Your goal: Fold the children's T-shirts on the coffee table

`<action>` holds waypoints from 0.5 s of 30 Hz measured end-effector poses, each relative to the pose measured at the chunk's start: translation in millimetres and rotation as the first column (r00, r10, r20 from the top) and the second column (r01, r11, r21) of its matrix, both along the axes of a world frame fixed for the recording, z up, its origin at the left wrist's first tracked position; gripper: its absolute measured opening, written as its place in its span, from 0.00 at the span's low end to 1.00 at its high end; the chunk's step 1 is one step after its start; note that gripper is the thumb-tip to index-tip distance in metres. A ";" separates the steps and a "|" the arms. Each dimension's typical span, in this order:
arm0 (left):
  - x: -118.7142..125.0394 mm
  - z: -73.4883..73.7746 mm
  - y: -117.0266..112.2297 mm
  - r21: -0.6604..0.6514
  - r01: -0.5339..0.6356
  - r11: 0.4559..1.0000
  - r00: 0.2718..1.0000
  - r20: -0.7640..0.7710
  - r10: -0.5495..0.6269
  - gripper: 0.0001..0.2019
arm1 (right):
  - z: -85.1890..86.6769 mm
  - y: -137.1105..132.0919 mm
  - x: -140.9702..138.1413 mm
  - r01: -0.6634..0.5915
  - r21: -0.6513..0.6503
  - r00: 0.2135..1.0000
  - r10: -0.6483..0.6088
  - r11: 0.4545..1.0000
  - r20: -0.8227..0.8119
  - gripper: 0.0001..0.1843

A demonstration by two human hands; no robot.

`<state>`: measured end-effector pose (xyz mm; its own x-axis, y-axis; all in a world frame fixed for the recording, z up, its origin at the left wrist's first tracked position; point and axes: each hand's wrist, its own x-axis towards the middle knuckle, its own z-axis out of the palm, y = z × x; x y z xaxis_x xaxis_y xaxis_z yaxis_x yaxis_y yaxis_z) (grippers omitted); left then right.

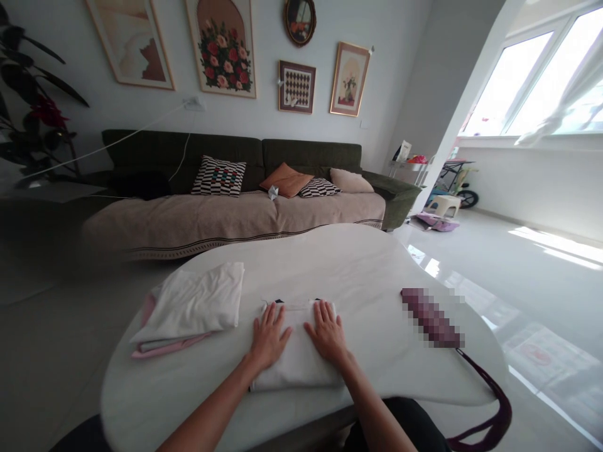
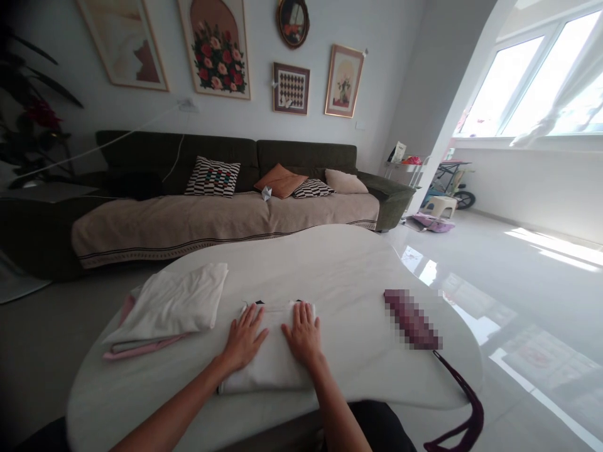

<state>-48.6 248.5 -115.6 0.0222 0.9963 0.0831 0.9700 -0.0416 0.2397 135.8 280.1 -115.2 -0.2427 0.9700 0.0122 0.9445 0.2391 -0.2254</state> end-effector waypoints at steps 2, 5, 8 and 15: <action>-7.7 11.9 10.7 -0.061 -0.008 0.998 1.000 0.022 0.010 0.22 | 8.4 9.9 3.6 -0.013 0.006 1.000 0.013 1.000 -0.016 0.25; -22.8 22.8 25.1 -0.104 -0.040 0.994 0.998 0.046 0.045 0.19 | 17.9 24.6 10.5 0.000 -0.002 1.000 0.000 1.000 -0.029 0.22; -33.5 22.4 27.8 -0.097 -0.056 0.994 0.995 0.081 0.064 0.18 | 18.3 28.1 15.4 0.017 -0.021 0.998 -0.018 1.000 -0.052 0.22; -35.7 39.9 26.1 -0.193 0.005 0.981 0.971 0.237 0.042 0.18 | 14.9 16.4 43.5 -0.008 -0.094 0.983 -0.009 0.996 -0.182 0.15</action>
<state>-84.3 274.6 -75.7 0.0066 0.9941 -0.1080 0.8836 0.0448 0.4662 179.3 296.4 -100.3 -0.2443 0.9691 -0.0346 0.8857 0.2085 -0.4148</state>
